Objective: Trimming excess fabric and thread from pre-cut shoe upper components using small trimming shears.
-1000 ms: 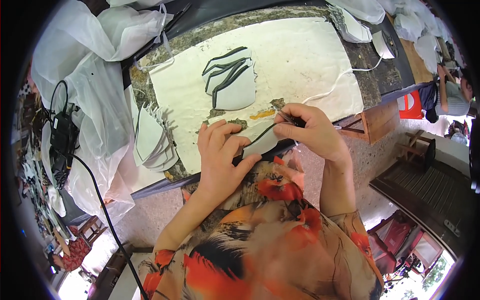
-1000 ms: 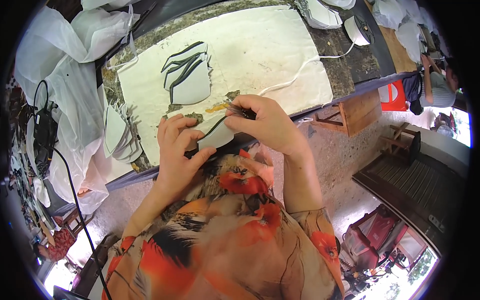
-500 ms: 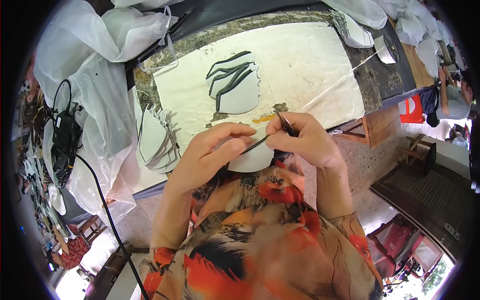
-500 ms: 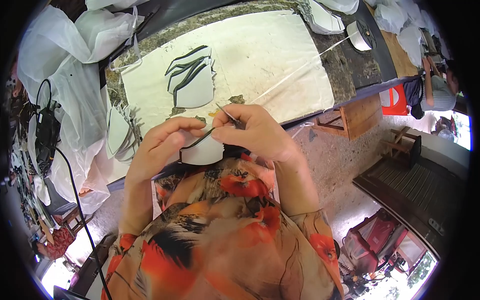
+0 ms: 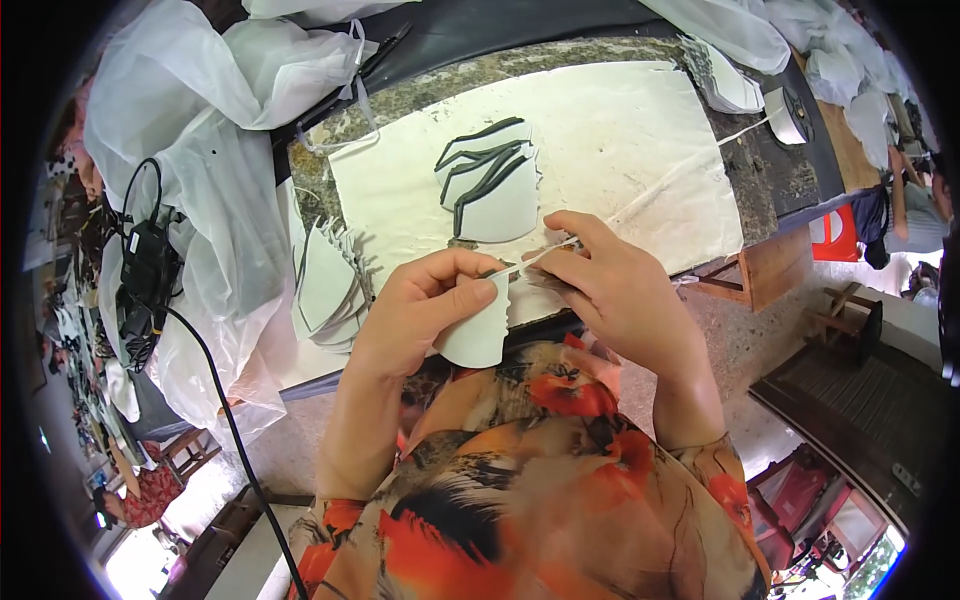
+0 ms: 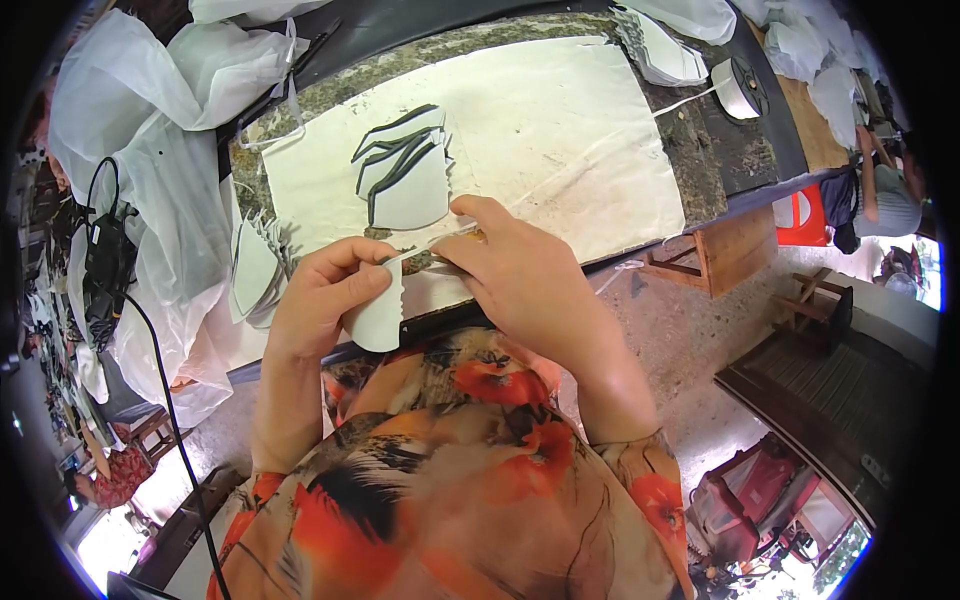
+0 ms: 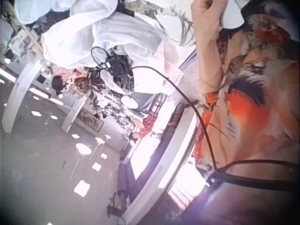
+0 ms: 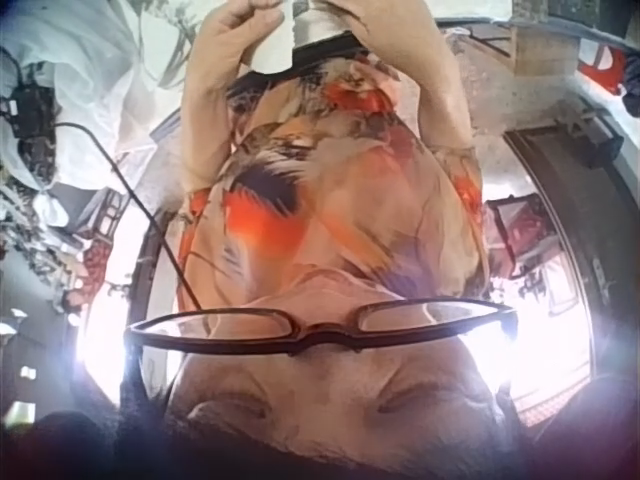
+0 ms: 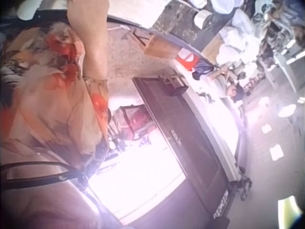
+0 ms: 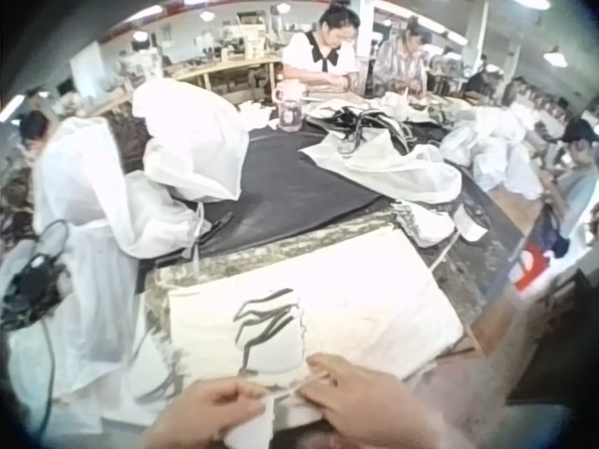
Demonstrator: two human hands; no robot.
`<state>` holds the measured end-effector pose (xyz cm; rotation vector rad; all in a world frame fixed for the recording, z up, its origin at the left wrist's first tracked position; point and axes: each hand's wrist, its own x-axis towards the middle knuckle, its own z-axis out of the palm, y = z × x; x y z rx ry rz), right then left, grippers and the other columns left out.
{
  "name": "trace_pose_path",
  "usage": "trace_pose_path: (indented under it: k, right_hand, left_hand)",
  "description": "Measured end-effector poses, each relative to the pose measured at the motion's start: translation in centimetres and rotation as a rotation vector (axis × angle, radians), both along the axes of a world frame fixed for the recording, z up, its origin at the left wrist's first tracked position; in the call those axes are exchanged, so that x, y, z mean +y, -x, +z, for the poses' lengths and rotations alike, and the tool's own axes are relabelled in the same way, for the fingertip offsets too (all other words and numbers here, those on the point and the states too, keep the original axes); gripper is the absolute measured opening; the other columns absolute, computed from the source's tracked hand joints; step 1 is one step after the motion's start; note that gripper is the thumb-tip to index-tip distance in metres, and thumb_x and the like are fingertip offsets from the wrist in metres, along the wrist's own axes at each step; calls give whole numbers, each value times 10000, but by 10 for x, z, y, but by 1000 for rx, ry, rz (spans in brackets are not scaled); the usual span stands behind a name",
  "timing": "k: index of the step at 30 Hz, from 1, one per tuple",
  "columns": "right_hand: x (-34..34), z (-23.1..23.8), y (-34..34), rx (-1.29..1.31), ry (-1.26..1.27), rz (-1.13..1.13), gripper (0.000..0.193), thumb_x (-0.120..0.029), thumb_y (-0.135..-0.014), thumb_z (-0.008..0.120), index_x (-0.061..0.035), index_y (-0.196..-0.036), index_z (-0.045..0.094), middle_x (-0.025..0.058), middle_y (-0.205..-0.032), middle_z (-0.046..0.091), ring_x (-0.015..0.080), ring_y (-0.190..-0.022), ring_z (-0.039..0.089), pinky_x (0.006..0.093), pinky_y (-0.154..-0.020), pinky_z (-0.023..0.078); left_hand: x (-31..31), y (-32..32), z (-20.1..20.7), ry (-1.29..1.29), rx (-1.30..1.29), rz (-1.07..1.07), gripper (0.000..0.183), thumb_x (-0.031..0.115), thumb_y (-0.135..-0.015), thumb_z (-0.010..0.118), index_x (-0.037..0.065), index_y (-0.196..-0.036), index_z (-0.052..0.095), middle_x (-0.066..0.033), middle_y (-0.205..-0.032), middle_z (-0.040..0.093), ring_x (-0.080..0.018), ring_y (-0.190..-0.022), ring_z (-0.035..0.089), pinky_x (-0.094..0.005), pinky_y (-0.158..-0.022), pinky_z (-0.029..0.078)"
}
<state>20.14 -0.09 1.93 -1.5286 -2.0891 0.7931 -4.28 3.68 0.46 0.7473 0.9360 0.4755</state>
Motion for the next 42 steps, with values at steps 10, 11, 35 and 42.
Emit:
trace_pose_path:
  k: [10, 11, 35, 42]
  right_hand:
    - [8, 1, 17, 135, 121, -11, 233, -193, -962, 593, -131, -1161, 696, 102, -1105, 652, 336, -934, 672, 442, -766, 548]
    - [7, 1, 18, 129, 157, -6, 226, -204, -970, 584, -123, -1152, 692, 110, -1072, 661, 341, -932, 671, 445, -768, 544]
    - [12, -9, 16, 680, 606, -90, 338, -309, -1065, 557, 6, -1057, 679, 27, -940, 595, 123, -863, 525, 282, -774, 441]
    - [9, -5, 1, 882, 742, -195, 341, -250, -1035, 582, -27, -1275, 678, -56, -955, 567, 24, -802, 440, 183, -689, 359]
  left_hand:
    - [-26, -1, -4, -57, -96, 152, 229, 88, -1000, 663, 16, -1217, 663, 18, -904, 661, -50, -806, 619, -205, -727, 512]
    - [-28, -3, -4, -56, -98, 153, 229, 88, -1000, 663, 16, -1217, 663, 18, -904, 661, -50, -806, 619, -205, -727, 512]
    - [-38, -22, 4, 21, -70, 299, 214, 88, -1008, 654, 10, -1207, 668, 1, -941, 665, -62, -846, 616, -217, -763, 512]
    - [-38, 23, 31, -404, 305, 235, 212, 87, -989, 668, 7, -1183, 694, -19, -974, 689, -80, -843, 617, -228, -761, 507]
